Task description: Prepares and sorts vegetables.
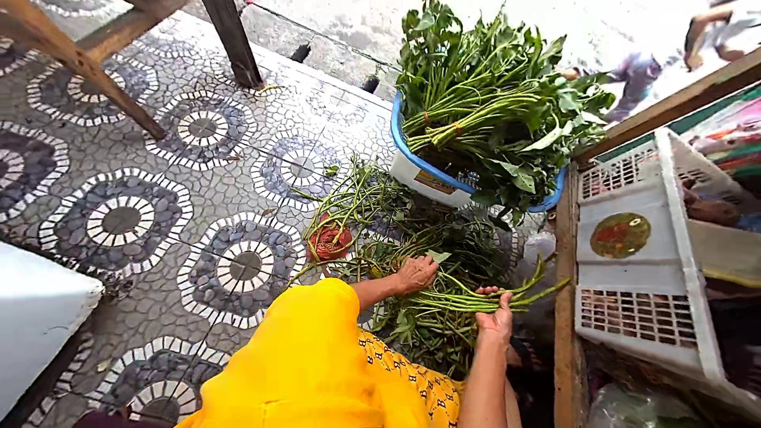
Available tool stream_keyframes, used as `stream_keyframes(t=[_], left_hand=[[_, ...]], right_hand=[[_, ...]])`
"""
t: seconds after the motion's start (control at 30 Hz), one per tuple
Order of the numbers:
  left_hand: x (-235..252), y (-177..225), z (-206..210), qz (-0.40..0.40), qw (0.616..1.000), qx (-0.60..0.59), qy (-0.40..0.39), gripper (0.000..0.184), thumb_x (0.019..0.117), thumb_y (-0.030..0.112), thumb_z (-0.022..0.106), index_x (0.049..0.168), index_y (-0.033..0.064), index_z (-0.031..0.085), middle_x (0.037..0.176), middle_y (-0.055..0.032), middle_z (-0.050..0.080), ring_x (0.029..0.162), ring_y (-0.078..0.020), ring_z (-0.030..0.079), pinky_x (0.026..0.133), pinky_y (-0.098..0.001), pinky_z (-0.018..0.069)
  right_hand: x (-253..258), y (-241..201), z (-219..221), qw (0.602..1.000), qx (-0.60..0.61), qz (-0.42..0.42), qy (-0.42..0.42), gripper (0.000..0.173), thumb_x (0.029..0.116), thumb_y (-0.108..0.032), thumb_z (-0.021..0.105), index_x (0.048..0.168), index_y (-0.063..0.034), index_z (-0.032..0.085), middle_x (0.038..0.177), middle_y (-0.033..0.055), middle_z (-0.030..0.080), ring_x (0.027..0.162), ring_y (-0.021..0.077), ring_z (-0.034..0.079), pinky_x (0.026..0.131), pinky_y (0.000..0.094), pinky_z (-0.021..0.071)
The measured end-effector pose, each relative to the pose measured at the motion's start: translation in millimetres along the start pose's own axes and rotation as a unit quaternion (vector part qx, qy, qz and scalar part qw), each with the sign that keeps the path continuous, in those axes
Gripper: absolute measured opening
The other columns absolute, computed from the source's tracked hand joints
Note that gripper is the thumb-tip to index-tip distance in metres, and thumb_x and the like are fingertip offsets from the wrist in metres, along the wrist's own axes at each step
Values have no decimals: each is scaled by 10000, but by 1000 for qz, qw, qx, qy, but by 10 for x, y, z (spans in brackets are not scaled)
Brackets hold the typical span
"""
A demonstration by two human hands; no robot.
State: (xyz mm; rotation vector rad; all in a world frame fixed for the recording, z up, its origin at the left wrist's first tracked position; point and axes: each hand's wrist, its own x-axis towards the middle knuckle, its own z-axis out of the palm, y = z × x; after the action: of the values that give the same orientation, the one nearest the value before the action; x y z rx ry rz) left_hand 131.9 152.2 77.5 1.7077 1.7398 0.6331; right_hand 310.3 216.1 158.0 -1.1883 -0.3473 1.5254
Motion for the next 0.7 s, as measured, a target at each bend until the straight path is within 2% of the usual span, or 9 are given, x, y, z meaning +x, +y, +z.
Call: stream_keyframes(t=[0.1, 0.23, 0.3, 0.37, 0.43, 0.57, 0.63, 0.67, 0.7], left_hand=[[-12, 7, 63, 16, 1000, -7, -21, 373, 1082, 218, 409, 1271, -26, 619, 1215, -258, 675, 1191, -443, 627, 938, -614, 493], [2, -1, 92, 29, 999, -15, -16, 363, 1065, 244, 465, 1229, -17, 656, 1209, -243, 680, 1201, -433, 619, 933, -620, 487], [-2, 28, 52, -23, 997, -68, -19, 378, 1041, 252, 471, 1217, -18, 669, 1193, -244, 688, 1189, -418, 629, 964, -611, 474], [-13, 79, -37, -126, 980, -150, -17, 390, 1033, 276, 457, 1183, -12, 674, 1156, -244, 692, 1153, -401, 644, 971, -605, 470], [-18, 84, -128, -184, 966, -180, -19, 407, 1045, 307, 434, 1184, 9, 673, 1152, -233, 689, 1141, -393, 644, 964, -607, 470], [-192, -185, -563, -147, 982, -74, -90, 515, 1095, 419, 416, 1203, -1, 694, 1182, -260, 689, 1167, -437, 636, 980, -666, 452], [-463, -458, -774, -95, 989, 47, -106, 318, 1052, 214, 563, 1229, -27, 673, 1161, -301, 677, 1119, -506, 634, 915, -695, 480], [-656, -605, -880, -86, 979, 135, -129, 299, 995, 81, 618, 1261, -54, 627, 1186, -330, 639, 1132, -537, 602, 910, -688, 482], [-868, -747, -978, -108, 952, 231, -168, 339, 962, 29, 633, 1277, -88, 593, 1219, -354, 606, 1167, -549, 572, 939, -670, 475]], right_hand=[[-12, -9, -51, 1000, -16, -6, 0, 347, 1133, -340, 347, 931, -151, 557, 714, -46, 653, 649, 93, 689, 663, 280, 625], [-10, -20, -83, 1000, -20, -7, 4, 342, 1128, -342, 362, 931, -154, 569, 711, -42, 656, 647, 91, 688, 662, 281, 625], [-19, -3, -78, 1000, -26, -7, 2, 328, 1130, -330, 359, 941, -153, 562, 708, -45, 642, 625, 85, 675, 633, 272, 618], [-33, -5, -66, 1000, -14, -13, -5, 334, 1133, -326, 348, 935, -154, 554, 701, -47, 638, 601, 84, 665, 608, 265, 612], [-36, -30, -49, 1000, 2, -24, -12, 326, 1134, -323, 344, 947, -153, 550, 709, -42, 639, 610, 90, 669, 627, 268, 616], [-96, -39, 50, 1000, 4, -19, 13, 291, 1138, -297, 341, 968, -149, 525, 704, -40, 624, 609, 82, 658, 636, 263, 615], [-103, -46, 49, 999, 15, -2, 43, 261, 1130, -310, 370, 994, -140, 513, 720, -18, 607, 598, 92, 636, 616, 268, 602], [-90, -48, 18, 998, 20, 2, 51, 244, 1122, -324, 396, 1013, -145, 520, 749, -13, 599, 607, 98, 623, 613, 270, 590], [-84, -62, -7, 998, 27, 5, 54, 219, 1112, -335, 429, 1041, -153, 529, 782, -11, 601, 616, 103, 620, 607, 270, 587]])
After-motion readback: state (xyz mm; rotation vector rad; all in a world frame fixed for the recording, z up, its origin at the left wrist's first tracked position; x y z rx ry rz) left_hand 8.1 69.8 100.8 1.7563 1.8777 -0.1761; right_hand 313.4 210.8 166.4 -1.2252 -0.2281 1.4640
